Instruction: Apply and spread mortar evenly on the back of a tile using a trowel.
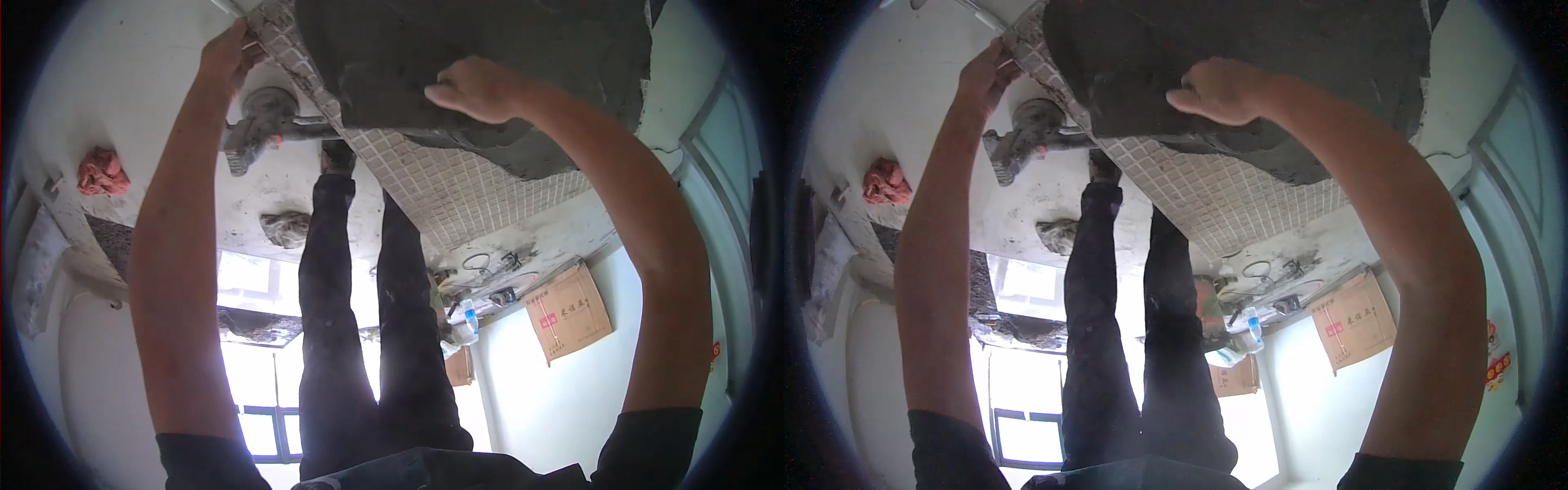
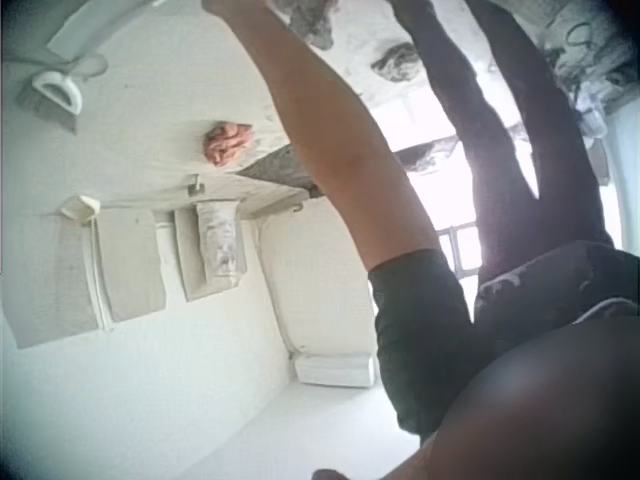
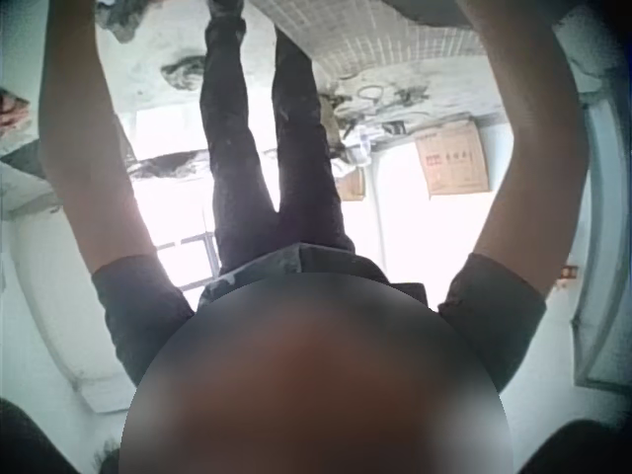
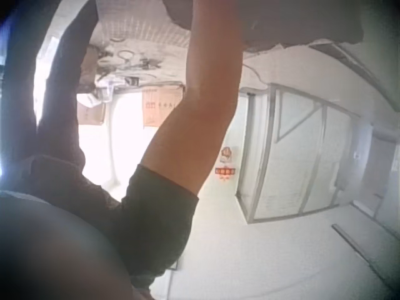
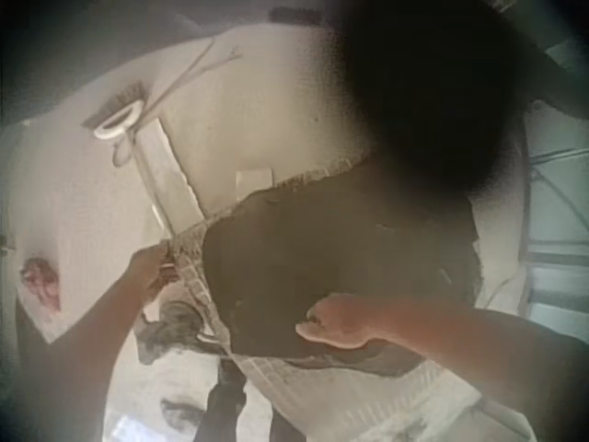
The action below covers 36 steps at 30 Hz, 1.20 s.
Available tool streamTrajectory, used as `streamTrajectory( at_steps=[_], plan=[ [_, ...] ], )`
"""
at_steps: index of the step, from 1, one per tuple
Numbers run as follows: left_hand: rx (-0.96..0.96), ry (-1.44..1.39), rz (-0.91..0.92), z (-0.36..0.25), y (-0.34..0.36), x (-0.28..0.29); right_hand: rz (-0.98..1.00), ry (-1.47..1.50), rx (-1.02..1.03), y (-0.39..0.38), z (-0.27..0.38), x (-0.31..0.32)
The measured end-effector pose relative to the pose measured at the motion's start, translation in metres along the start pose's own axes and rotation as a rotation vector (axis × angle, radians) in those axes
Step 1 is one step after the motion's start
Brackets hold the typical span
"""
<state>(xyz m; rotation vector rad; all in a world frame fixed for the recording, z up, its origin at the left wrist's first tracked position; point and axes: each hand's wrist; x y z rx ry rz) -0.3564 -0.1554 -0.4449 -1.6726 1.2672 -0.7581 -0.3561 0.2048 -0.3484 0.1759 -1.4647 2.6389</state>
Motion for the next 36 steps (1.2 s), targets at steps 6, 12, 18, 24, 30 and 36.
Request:
streamTrajectory(
  at_steps=[6, 12, 18, 24, 30, 36],
  plan=[
    [-0.058, 0.028, -0.017, 0.006, 0.016, 0.003, 0.183, -0.295, -0.048, -0.036, -0.033, -0.060],
    [-0.119, -0.015, 0.097, 0.011, 0.045, 0.035, 0.268, -0.363, -0.132, -0.079, -0.061, -0.133],
    [-0.092, 0.033, -0.005, 0.002, 0.012, 0.008, 0.109, -0.356, -0.101, -0.106, -0.081, -0.113],
    [-0.024, 0.011, 0.004, 0.006, -0.017, -0.020, -0.113, -0.027, -0.185, -0.121, -0.139, -0.081],
    [-0.015, 0.158, 0.067, 0.008, -0.022, -0.019, 0.066, 0.018, -0.151, -0.102, -0.110, -0.152],
    [-0.040, 0.274, -0.024, 0.011, -0.020, -0.030, 0.142, -0.207, -0.145, -0.120, -0.108, -0.255]
  ],
)
Point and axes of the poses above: each hand's wrist, its own y-axis towards the middle knuckle, its own x-axis out of the back of the hand, z = x × y, and after that the axes turned 2 degrees about z, right-handed
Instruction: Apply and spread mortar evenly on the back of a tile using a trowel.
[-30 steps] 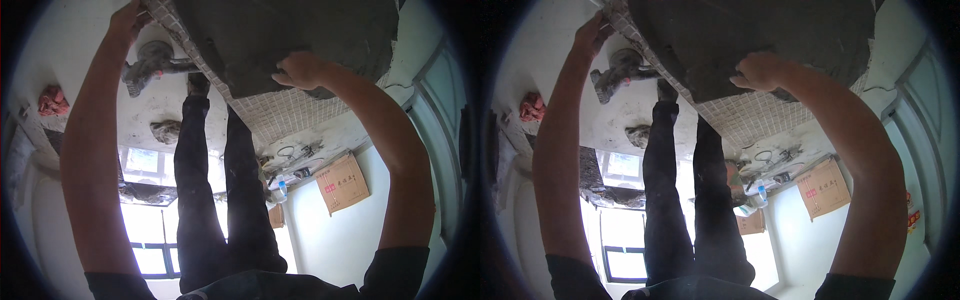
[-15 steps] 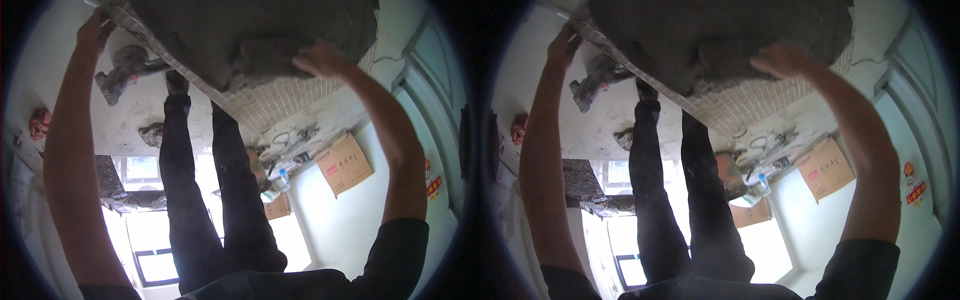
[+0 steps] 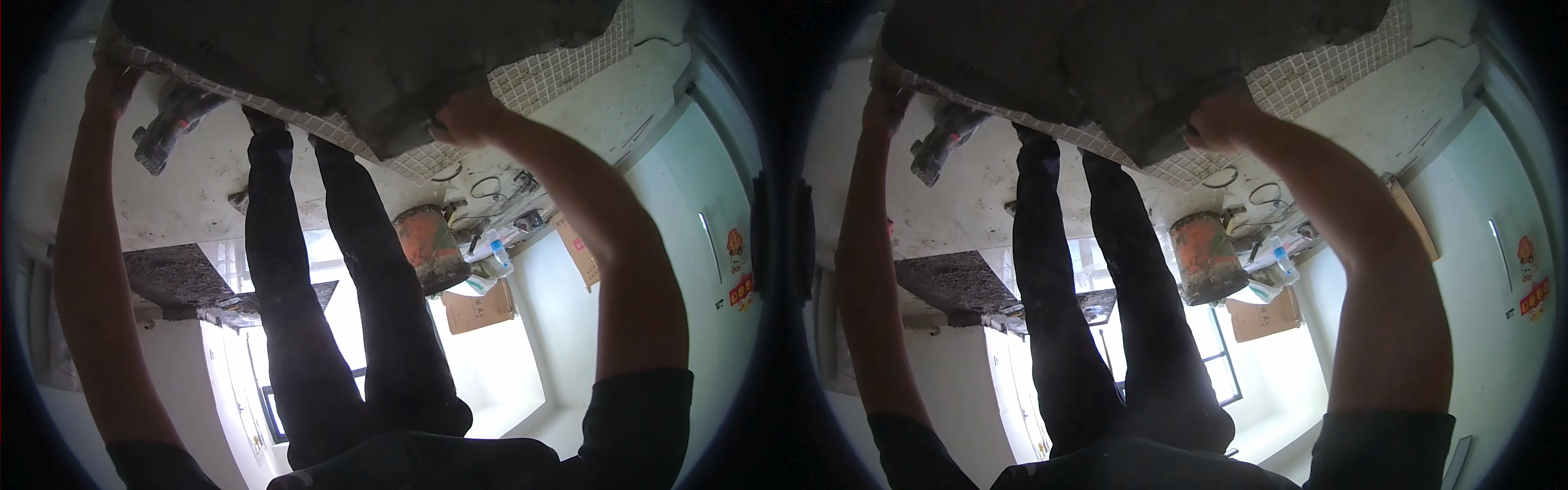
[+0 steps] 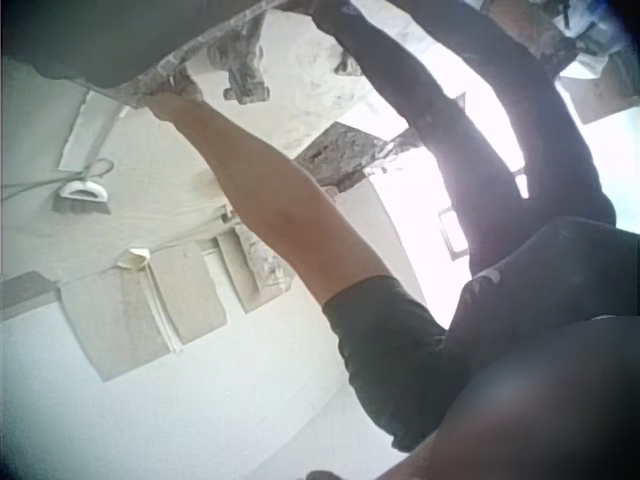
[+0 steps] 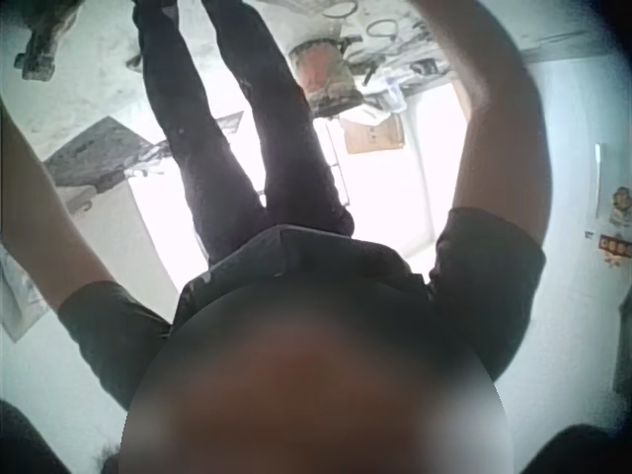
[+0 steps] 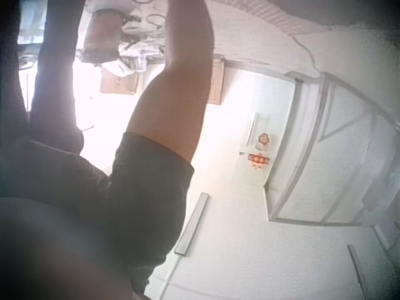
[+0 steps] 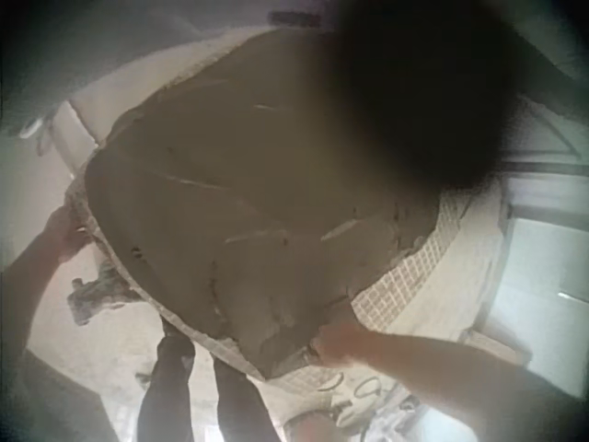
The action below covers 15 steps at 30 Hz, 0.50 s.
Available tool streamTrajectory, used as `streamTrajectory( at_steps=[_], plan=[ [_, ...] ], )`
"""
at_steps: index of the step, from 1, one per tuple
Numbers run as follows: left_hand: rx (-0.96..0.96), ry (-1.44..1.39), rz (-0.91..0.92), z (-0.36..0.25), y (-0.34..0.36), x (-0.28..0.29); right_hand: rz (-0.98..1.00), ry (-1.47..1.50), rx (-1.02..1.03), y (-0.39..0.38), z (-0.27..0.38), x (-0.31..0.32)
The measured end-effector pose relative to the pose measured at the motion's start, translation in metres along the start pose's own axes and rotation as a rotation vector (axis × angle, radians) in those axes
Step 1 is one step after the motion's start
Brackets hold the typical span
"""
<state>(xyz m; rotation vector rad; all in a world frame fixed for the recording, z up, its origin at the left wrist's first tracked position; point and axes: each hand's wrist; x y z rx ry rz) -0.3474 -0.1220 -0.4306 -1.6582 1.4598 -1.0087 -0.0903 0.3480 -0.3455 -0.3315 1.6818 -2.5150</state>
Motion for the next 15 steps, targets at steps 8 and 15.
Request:
streamTrajectory(
  at_steps=[8, 15],
  plan=[
    [-0.017, 0.056, 0.042, 0.005, 0.028, 0.031, -0.066, 0.009, 0.024, -0.013, -0.014, -0.100],
    [0.028, -0.129, 0.025, -0.009, -0.015, -0.012, -0.235, -0.055, -0.035, -0.046, -0.076, -0.113]
  ],
)
Point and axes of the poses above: each hand's wrist, its own y-axis towards the middle knuckle, its own x-axis out of the back of the hand, z = x × y, and after that the axes turned 2 degrees about z, right-handed
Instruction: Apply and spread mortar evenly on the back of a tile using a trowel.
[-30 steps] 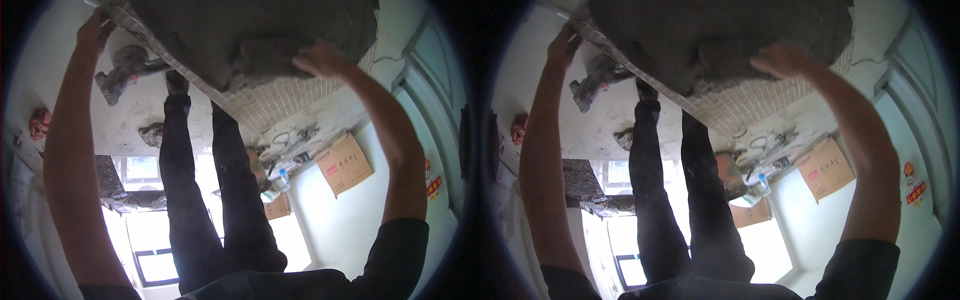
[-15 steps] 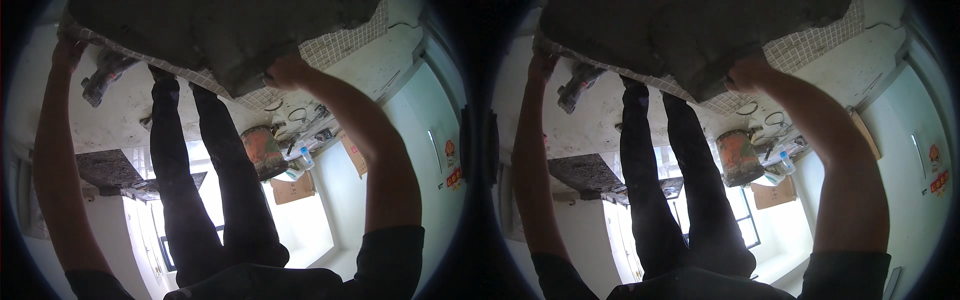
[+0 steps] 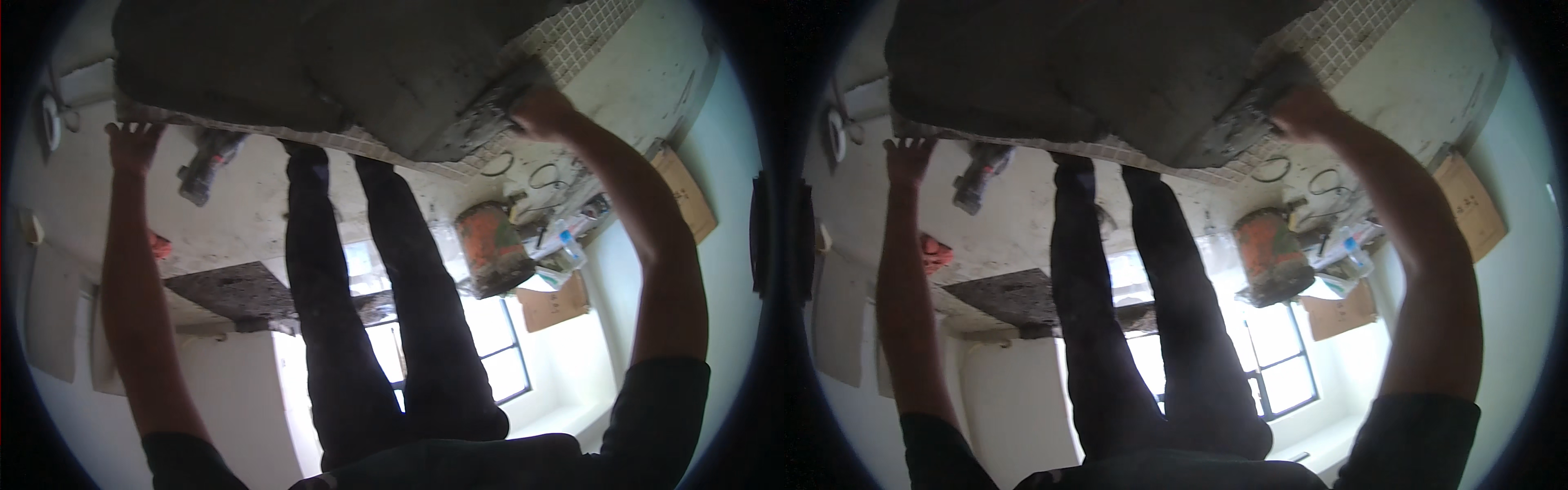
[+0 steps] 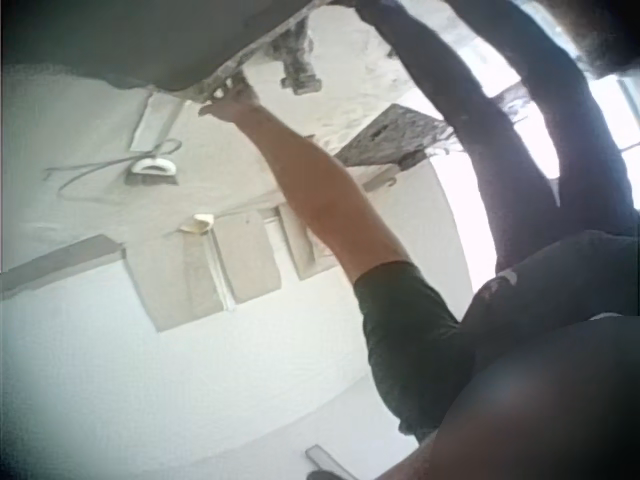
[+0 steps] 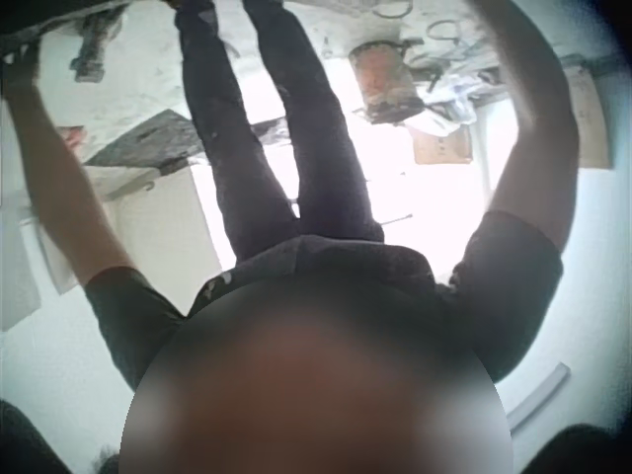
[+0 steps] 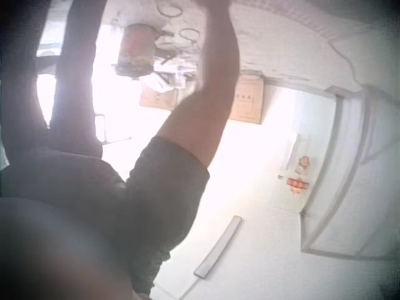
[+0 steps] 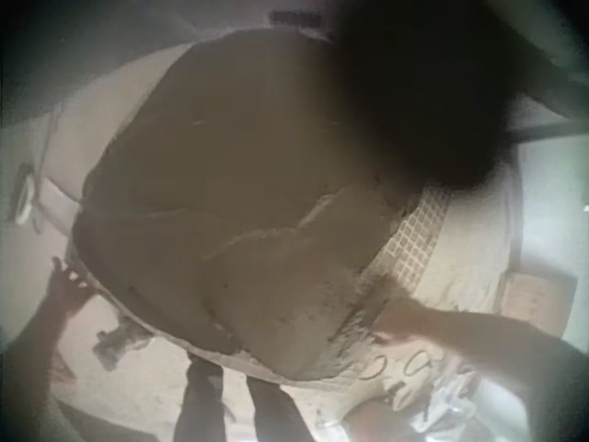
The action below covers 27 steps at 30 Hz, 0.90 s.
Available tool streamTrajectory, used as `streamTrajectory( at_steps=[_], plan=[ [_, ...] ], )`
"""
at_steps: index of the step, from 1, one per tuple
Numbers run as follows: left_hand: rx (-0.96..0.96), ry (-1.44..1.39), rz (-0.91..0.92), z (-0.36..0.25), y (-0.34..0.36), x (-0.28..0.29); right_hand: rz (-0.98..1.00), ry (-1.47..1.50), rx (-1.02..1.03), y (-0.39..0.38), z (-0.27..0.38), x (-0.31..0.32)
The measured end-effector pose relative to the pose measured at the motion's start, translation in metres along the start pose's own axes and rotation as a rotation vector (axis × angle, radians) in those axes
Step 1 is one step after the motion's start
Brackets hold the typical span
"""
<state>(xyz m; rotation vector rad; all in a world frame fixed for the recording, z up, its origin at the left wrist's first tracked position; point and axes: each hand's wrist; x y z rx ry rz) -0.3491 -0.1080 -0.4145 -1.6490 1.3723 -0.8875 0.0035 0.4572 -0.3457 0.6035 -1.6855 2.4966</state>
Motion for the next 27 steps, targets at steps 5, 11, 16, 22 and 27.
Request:
streamTrajectory(
  at_steps=[5, 11, 16, 22, 27],
  plan=[
    [-0.029, 0.092, -0.070, -0.021, -0.006, 0.005, -0.284, 0.368, -0.245, -0.060, -0.004, 0.037],
    [-0.083, 0.192, -0.094, -0.032, -0.008, 0.009, -0.634, 0.948, -0.325, -0.038, 0.016, 0.094],
    [0.016, 0.268, 0.055, -0.037, -0.012, 0.001, -0.813, 0.654, -0.406, 0.061, -0.013, 0.170],
    [0.055, 0.218, 0.093, -0.043, -0.010, -0.001, -0.246, 0.853, -0.261, 0.114, -0.011, 0.232],
    [0.022, 0.250, 0.013, -0.056, -0.027, 0.010, 0.010, 0.345, 0.096, 0.117, 0.074, 0.173]
  ],
)
Point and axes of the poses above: each hand's wrist, its own y-axis towards the middle knuckle, its own x-axis out of the back of the hand, z = x × y, and after that the axes turned 2 degrees about z, right-handed
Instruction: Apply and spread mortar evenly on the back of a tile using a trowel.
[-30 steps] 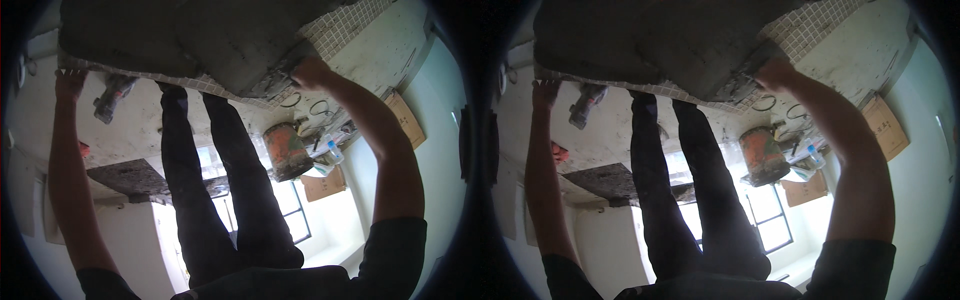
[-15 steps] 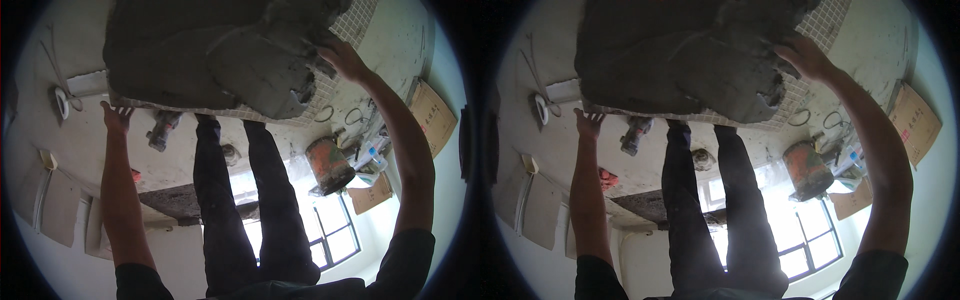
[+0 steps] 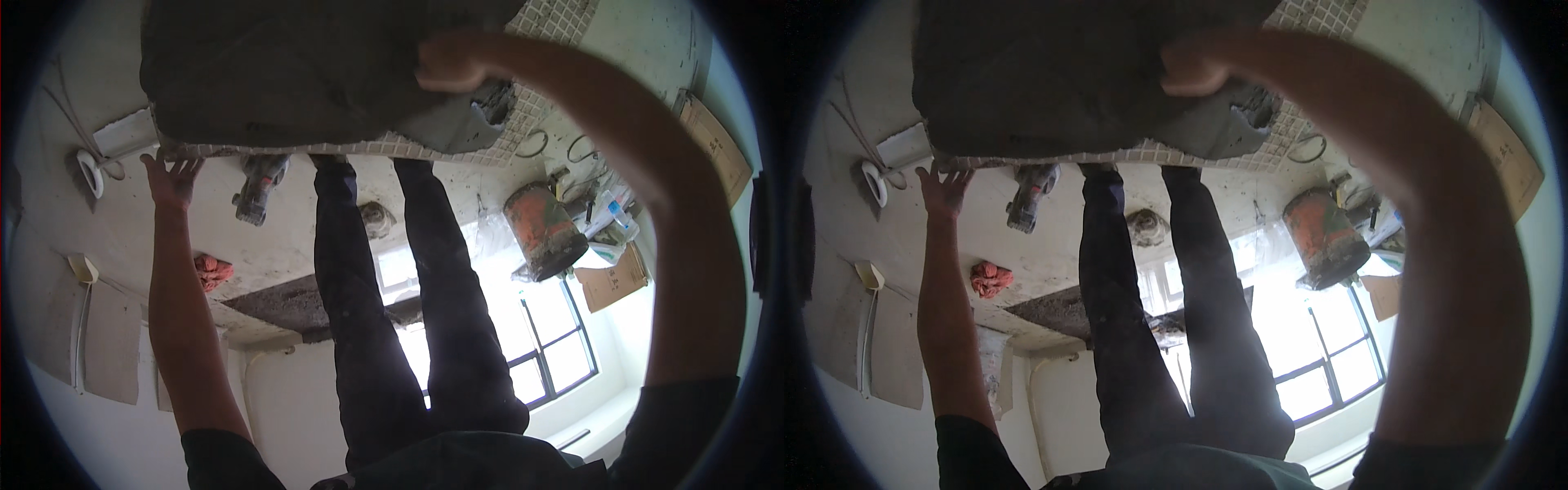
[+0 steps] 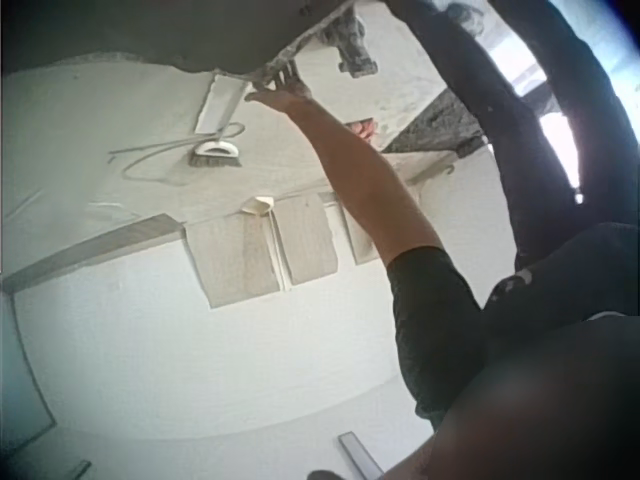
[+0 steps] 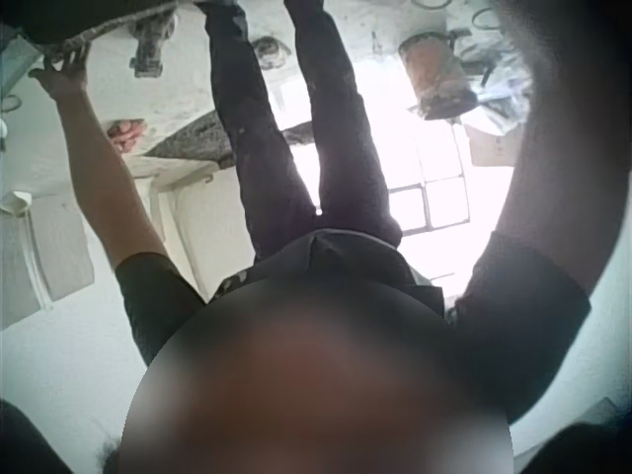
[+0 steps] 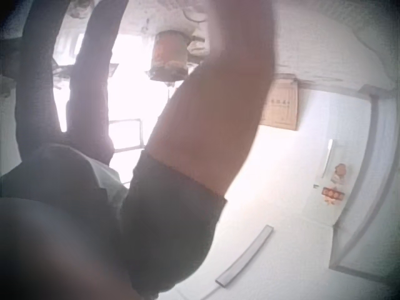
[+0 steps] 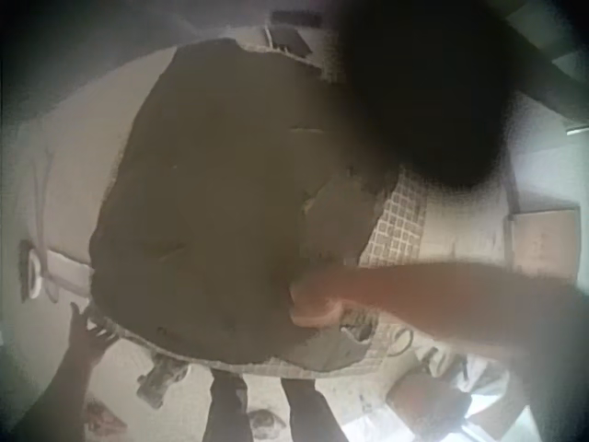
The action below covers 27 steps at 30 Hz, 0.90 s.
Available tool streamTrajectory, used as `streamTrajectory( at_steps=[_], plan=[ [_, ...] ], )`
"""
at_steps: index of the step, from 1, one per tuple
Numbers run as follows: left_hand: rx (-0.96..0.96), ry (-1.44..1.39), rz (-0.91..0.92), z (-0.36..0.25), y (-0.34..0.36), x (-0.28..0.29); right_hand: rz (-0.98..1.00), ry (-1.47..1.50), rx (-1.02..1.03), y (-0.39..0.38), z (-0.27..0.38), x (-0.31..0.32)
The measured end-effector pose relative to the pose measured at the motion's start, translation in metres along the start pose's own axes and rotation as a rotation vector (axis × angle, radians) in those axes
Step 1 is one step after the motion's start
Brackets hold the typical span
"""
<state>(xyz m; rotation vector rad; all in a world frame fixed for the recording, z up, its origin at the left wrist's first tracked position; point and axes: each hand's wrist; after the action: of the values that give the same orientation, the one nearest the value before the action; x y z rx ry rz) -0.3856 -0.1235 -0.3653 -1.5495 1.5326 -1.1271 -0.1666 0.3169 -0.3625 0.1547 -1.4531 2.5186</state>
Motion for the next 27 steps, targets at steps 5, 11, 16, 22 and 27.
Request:
streamTrajectory(
  at_steps=[5, 11, 16, 22, 27],
  plan=[
    [0.027, 0.030, 0.060, 0.004, 0.005, -0.018, -0.066, 0.091, -0.211, -0.050, 0.006, -0.122],
    [-0.060, 0.137, 0.056, 0.014, 0.020, 0.003, -0.027, 0.253, -0.454, -0.112, 0.009, -0.189],
    [-0.161, 0.476, -0.055, 0.061, -0.033, 0.058, -0.420, 0.535, -0.441, -0.161, 0.039, -0.179],
    [-0.196, 1.333, 0.670, 0.162, -0.265, -0.039, -0.906, 0.771, 0.120, -0.055, 0.106, -0.177],
    [-0.590, 1.882, 0.924, 0.126, -0.335, -0.055, -0.893, 1.183, -0.305, 0.026, 0.131, -0.044]
  ],
)
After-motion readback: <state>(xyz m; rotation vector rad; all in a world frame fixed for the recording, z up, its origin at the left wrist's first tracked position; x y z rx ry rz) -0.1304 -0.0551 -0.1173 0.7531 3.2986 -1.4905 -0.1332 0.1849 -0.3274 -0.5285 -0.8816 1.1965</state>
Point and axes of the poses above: each hand's wrist, its own y-axis towards the middle knuckle, its own x-axis out of the back of the hand, z = x × y, and after that the axes turned 2 degrees about z, right-handed
